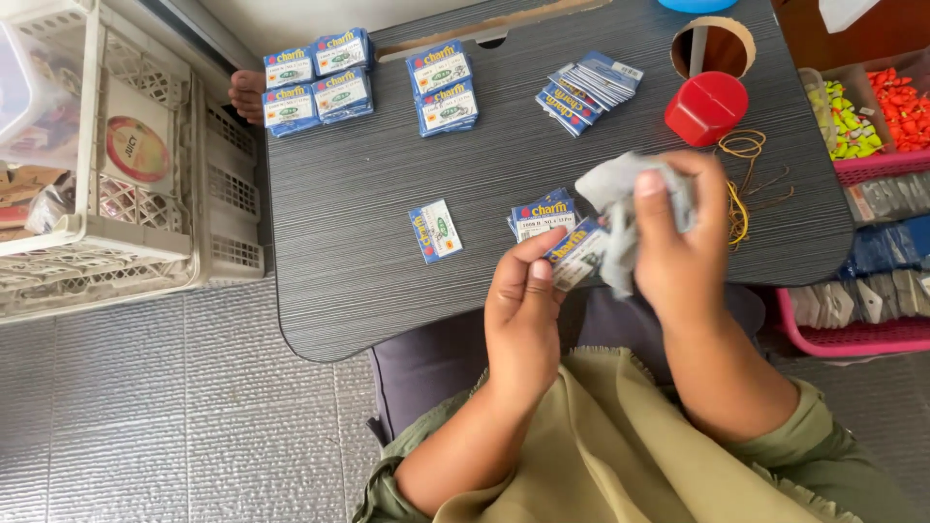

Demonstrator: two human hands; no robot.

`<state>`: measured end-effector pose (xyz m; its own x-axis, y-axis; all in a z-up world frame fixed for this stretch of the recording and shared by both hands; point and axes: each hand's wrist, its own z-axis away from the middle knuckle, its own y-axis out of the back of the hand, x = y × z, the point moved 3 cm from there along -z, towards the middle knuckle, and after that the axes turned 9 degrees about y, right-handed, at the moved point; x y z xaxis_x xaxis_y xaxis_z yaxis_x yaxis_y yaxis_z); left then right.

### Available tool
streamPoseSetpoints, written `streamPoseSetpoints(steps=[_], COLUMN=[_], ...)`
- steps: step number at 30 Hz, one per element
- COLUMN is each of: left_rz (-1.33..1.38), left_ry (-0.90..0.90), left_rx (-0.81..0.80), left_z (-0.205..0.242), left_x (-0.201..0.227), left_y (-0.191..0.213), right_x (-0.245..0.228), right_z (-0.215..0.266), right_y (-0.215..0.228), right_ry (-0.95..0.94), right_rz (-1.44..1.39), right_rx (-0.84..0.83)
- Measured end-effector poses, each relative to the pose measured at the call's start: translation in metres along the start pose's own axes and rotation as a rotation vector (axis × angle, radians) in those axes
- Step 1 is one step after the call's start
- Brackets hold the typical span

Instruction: The person sorts and stacks packets of fish hooks on a desk, wiping them with a cloth and organizing them into stacks.

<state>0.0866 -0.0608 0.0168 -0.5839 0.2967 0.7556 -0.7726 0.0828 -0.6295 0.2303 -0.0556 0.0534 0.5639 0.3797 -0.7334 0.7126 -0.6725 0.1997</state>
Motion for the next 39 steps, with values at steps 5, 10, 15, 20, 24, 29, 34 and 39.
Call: streamPoseSetpoints(steps=[5, 10, 15, 20, 24, 29, 34, 39], left_rz=[0.212, 0.06, 0.326, 0.448, 0.385, -0.763, -1.403, -1.729], left_ry=[0.104, 0.064, 0.25, 0.37, 0.206, -0.183, -0.24, -0.62], left_rx=[-0.055, -0.316, -0.433, -0.508, -0.301, 0.45, 0.788, 0.714], left_z=[-0.015, -0.009, -0.005, -0.015, -0.012, -0.022, -0.031, -0.04], left_x=[0.016, 0.04, 0.031, 0.023, 0.056, 0.116, 0.131, 0.111], left_y=[-0.003, -0.021, -0.019, 0.008, 0.005, 0.083, 0.128, 0.081], right_x=[-0.033, -0.061, -0.061, -0.08, -0.079, -0.049, 0.015, 0.023], right_z=[0.002, 0.042, 0.04, 0.062, 0.062, 0.045, 0.041, 0.027], right_y=[0.001, -0.024, -0.022, -0.024, -0.023, 0.009, 0.054, 0.067], right_ry=[-0.12, 0.344, 0.486, 0.484, 0.331, -0.13, -0.669, -0.674], right_rz=[-0.258, 0.073, 0.334, 0.095, -0.162, -0.385, -0.527, -0.624], right_rx=[-0.08, -0.317, -0.25, -0.514, -0.734, -0.74, -0.375, -0.172])
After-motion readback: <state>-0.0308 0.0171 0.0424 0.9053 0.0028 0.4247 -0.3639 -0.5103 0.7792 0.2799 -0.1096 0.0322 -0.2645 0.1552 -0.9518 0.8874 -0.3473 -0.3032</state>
